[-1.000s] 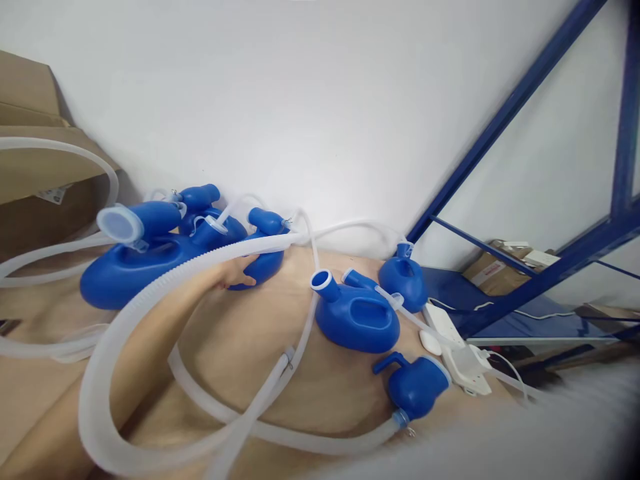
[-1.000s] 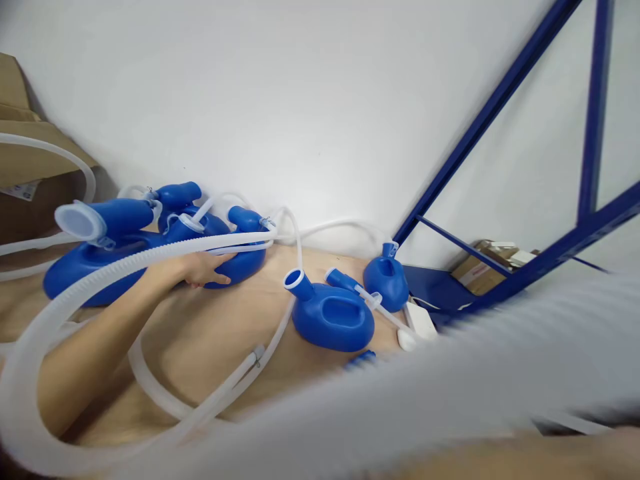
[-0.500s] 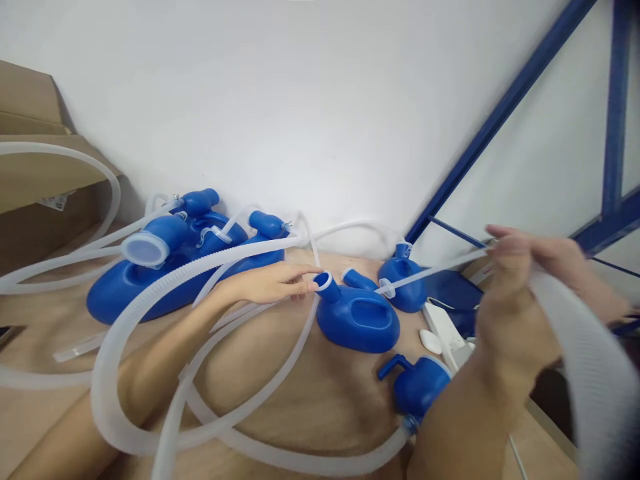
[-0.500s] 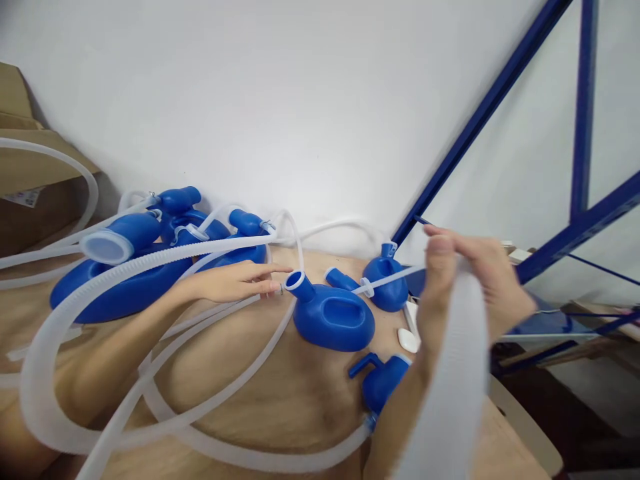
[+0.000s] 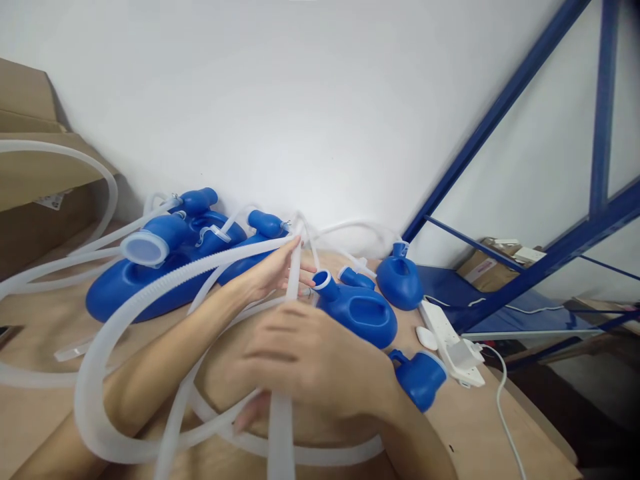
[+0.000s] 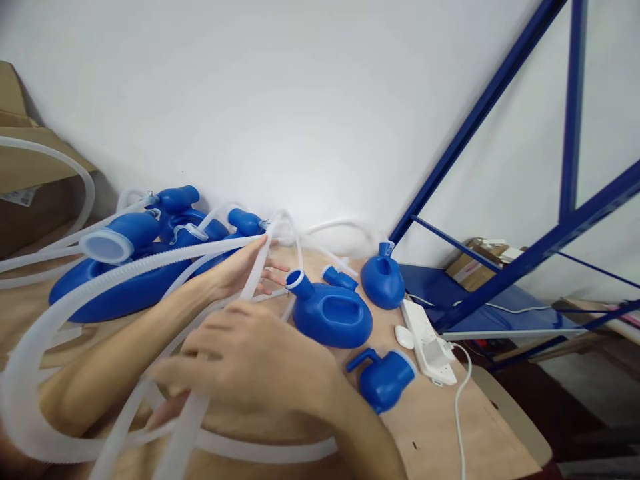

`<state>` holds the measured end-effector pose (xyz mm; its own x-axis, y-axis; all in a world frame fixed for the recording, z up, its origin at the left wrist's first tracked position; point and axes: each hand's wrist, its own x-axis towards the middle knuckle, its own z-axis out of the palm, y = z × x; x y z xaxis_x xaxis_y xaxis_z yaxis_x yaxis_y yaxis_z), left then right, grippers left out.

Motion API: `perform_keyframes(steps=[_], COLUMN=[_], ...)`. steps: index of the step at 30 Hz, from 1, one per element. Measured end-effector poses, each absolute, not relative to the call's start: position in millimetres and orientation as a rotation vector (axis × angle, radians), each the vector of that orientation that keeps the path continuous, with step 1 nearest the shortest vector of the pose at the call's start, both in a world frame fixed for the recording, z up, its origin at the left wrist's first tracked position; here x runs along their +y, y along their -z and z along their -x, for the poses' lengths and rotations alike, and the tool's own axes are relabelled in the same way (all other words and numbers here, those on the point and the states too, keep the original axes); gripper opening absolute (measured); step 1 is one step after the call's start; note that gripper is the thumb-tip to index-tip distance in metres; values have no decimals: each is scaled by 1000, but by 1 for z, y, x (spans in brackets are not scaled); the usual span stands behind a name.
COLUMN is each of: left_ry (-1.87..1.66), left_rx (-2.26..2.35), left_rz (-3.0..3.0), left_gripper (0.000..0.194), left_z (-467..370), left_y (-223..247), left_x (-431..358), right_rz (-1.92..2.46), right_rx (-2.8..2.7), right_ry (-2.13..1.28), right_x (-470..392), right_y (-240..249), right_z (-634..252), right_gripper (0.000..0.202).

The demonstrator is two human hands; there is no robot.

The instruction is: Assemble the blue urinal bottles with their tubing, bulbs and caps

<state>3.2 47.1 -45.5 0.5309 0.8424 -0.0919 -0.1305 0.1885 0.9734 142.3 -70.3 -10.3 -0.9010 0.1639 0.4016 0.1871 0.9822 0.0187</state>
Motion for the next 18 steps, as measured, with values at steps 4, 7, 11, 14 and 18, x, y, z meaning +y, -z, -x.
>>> perform_keyframes(steps=[4,7,11,14,18], left_ry=[-800,-740,-728,-777,-803], left_rx=[710,641,588,545,379], left_rz=[-1093,-1048,-1092,-1149,-1251], left_gripper=[34,26,17,35,75], left_z=[-1,0,-6,-8,-3], left_y=[45,41,33,29,25], left_x=[54,48,33,25,22], right_rz=[125,78,-101,40,908], right_rx=[-2818,-2849,-2860,-2704,-1826], right_ry=[27,-72,-222,-406,-313], right_x=[-87,-82,-64,-46,-7], right_y=[18,13,-1,-10,-6], right_z=[-138,-140,-154,-183,-239], right_gripper=[39,43,51,50,42])
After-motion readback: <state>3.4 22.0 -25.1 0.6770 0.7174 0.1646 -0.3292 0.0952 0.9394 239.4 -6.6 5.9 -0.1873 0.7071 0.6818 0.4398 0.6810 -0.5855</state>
